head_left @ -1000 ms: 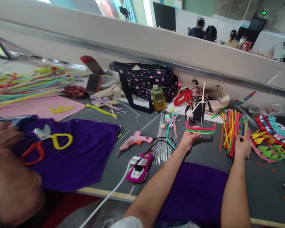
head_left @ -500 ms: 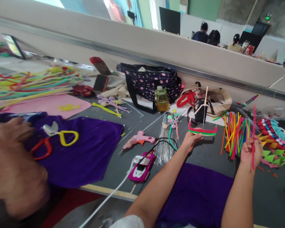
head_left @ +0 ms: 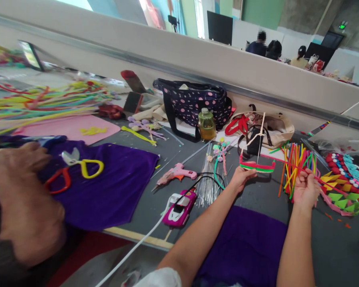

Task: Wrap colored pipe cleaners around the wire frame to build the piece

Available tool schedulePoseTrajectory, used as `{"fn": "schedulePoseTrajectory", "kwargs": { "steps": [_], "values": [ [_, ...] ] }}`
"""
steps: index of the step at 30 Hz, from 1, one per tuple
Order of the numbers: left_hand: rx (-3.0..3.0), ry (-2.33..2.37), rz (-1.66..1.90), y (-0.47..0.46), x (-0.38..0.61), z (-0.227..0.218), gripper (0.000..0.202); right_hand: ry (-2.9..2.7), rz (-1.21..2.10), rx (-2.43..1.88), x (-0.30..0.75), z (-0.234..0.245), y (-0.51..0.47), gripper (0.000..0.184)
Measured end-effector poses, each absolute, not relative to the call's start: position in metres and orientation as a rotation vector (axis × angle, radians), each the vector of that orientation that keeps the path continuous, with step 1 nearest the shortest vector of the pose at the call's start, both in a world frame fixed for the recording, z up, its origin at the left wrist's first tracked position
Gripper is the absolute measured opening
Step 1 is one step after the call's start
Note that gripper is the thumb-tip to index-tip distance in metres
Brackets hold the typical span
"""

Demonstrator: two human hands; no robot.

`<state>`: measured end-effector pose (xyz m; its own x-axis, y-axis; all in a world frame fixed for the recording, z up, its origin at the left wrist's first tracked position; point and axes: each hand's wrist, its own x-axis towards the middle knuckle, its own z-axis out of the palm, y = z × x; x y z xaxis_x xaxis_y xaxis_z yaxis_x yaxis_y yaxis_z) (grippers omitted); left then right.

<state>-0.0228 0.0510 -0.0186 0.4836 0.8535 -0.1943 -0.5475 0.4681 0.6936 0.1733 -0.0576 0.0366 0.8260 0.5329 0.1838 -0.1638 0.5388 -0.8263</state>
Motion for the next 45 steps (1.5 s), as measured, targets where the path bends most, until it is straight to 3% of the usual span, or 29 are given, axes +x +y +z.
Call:
{"fn": "schedulePoseTrajectory", "kwargs": {
  "steps": [9,24,32,36,45],
  "values": [
    [0.618,0.566,0.908,0.051,-0.023,-0.019,0.060,-0.412,0.342,-0.990,0.166,0.037,-0.054,0.032],
    [0.707,0.498,0.827,0.046,-0.024,-0.012,0.069,-0.323,0.809,-0.961,0.162,0.010,-0.036,0.026],
    [0.749,0.485,0.803,0.043,-0.023,-0.010,0.070,-0.293,0.889,-1.017,0.154,0.005,-0.031,0.032],
    [0.742,0.515,0.832,0.044,-0.022,-0.013,0.070,-0.277,0.775,-1.028,0.157,0.007,-0.033,0.032],
    [0.665,0.539,0.897,0.050,-0.023,-0.015,0.065,-0.189,0.139,-1.025,0.201,0.011,-0.062,0.019]
  ]
}}
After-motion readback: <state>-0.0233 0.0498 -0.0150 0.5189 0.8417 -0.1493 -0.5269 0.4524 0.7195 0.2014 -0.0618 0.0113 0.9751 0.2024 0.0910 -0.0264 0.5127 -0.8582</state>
